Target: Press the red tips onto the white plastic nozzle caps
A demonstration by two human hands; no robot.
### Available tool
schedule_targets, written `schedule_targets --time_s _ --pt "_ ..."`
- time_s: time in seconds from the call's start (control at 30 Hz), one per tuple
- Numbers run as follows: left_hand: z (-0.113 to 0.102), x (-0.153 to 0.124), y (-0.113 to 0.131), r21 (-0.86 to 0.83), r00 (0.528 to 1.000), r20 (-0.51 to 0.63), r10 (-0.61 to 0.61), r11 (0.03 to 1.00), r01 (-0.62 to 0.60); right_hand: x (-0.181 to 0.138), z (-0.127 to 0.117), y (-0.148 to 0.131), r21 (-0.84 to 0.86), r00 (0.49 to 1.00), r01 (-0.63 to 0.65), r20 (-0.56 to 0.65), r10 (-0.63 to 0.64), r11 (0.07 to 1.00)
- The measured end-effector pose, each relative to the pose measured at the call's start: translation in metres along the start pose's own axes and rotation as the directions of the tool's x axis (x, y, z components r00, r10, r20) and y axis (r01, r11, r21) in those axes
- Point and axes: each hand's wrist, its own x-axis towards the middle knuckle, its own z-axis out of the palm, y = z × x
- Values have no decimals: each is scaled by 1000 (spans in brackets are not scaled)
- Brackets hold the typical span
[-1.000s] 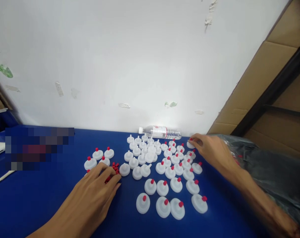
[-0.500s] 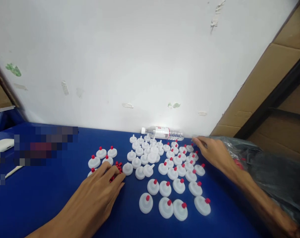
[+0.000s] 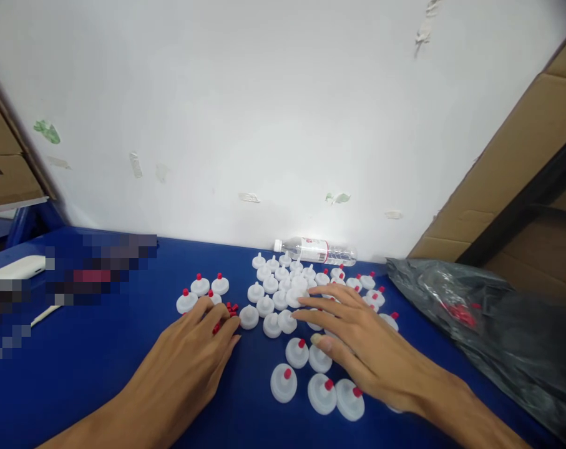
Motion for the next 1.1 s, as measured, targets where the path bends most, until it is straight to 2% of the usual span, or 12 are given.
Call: schedule_targets --time_s 0.1,0.23,0.33,0.4,0.53,0.6,0.7,0.77,0.9,1.1 --pt "1 1 -3 2 999 33 8 1000 -8 1 1 -2 21 999 -24 46 23 999" --pt "5 -1 -5 -30 993 117 25 999 -21 2 -1 -4 48 999 -6 40 4 999" --pt "8 -4 -4 -58 987 161 4 998 6 1 0 -4 37 1000 15 -6 -15 999" --pt "9 -4 -4 -93 984 176 -26 995 43 0 0 -3 1 996 38 -80 -38 999" --pt "3 1 0 -182 995 88 -44 982 59 -1 2 -4 -91 952 92 -283 -115 992" --pt "-3 4 4 -239 999 31 -45 970 51 -1 2 -6 -101 935 90 -333 -119 991" --pt "-12 6 10 -310 998 -52 -27 951 9 -1 0 -13 -94 932 87 -345 -114 992" --pt "-14 4 13 -341 994 -107 -4 940 -33 -1 0 -18 -101 927 132 -339 -159 986" --pt "-13 1 13 -369 985 -172 -23 929 -43 -3 5 -26 -98 924 202 -312 -223 974" --pt "-19 -2 16 -478 984 -169 -56 878 -32 -5 15 -38 -94 910 215 -343 -234 972"
